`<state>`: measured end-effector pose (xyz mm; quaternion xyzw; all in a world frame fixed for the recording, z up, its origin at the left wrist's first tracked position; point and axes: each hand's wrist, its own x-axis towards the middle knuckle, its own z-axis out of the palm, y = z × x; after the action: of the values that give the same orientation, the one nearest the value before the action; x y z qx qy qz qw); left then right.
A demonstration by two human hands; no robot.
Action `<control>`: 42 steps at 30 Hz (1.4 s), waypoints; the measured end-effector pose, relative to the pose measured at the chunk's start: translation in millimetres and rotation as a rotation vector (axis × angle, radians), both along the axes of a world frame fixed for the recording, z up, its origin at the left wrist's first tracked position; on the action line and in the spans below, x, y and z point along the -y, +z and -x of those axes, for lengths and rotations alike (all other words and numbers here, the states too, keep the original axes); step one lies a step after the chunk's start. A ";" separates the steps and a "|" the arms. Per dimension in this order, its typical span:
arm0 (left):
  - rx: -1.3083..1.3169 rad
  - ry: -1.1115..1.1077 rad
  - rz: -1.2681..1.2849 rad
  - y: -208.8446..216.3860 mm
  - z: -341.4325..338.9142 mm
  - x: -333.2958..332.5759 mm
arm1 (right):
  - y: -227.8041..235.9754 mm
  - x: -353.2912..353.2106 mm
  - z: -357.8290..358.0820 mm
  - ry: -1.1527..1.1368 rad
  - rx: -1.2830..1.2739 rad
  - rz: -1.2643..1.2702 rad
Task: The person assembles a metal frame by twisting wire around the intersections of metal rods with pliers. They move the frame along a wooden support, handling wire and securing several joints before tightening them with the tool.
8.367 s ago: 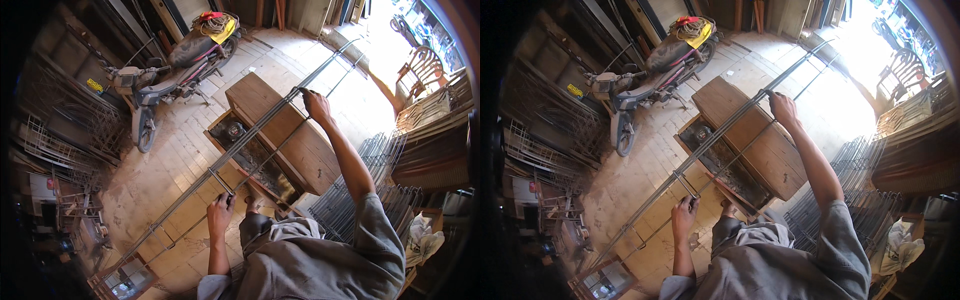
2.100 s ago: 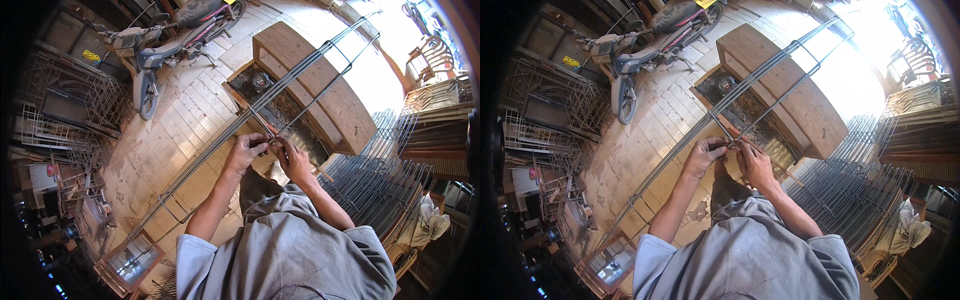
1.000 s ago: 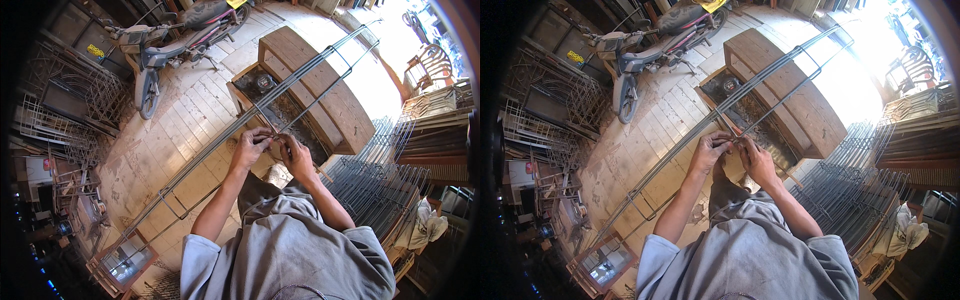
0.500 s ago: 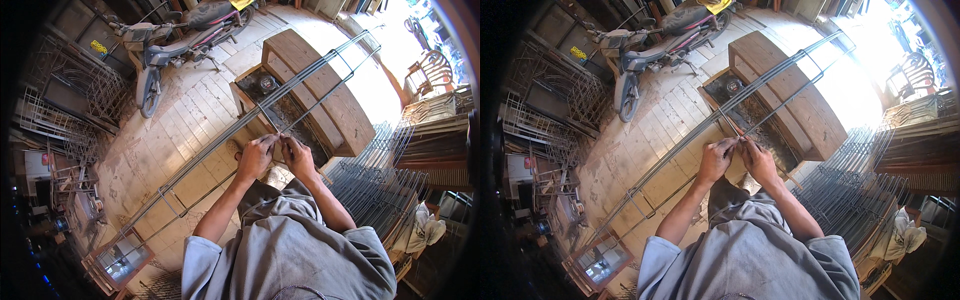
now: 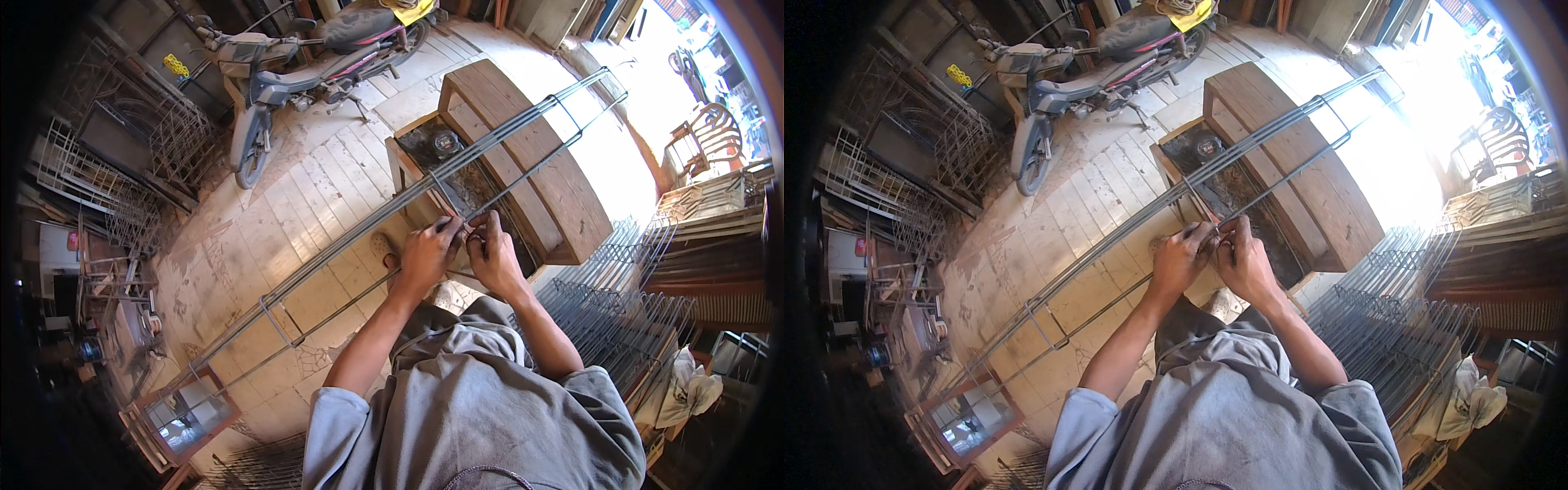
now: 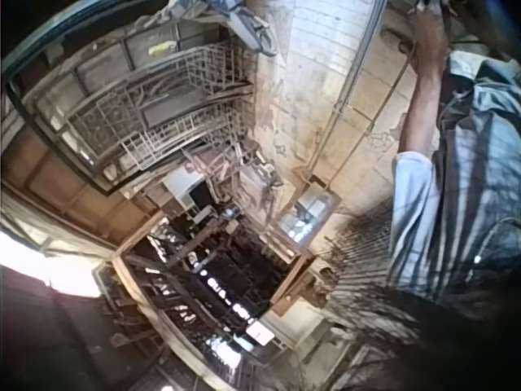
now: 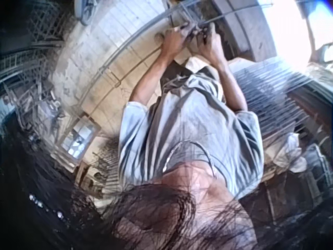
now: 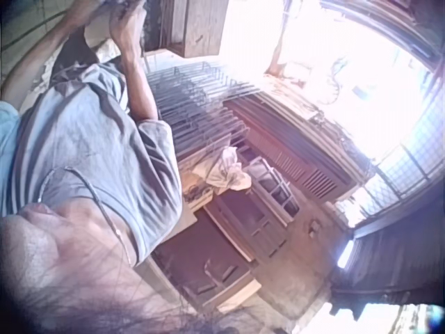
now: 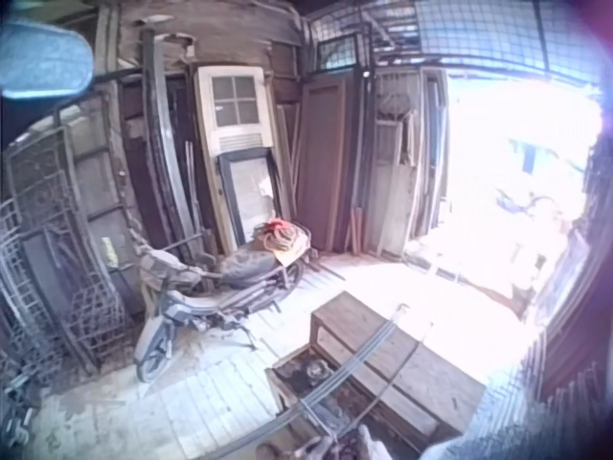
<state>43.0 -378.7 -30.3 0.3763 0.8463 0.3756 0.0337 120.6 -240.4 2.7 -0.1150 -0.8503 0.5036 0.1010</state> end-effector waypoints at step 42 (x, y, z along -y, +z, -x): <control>-0.081 0.192 -0.048 -17.9 -11.6 -7.8 | -29.7 -85.4 124.2 0.919 0.024 -0.582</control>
<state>54.6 -370.9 -48.1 0.3092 0.8698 0.3817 -0.0459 -3.6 -155.0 -27.0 0.2952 -0.9185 0.2382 -0.1117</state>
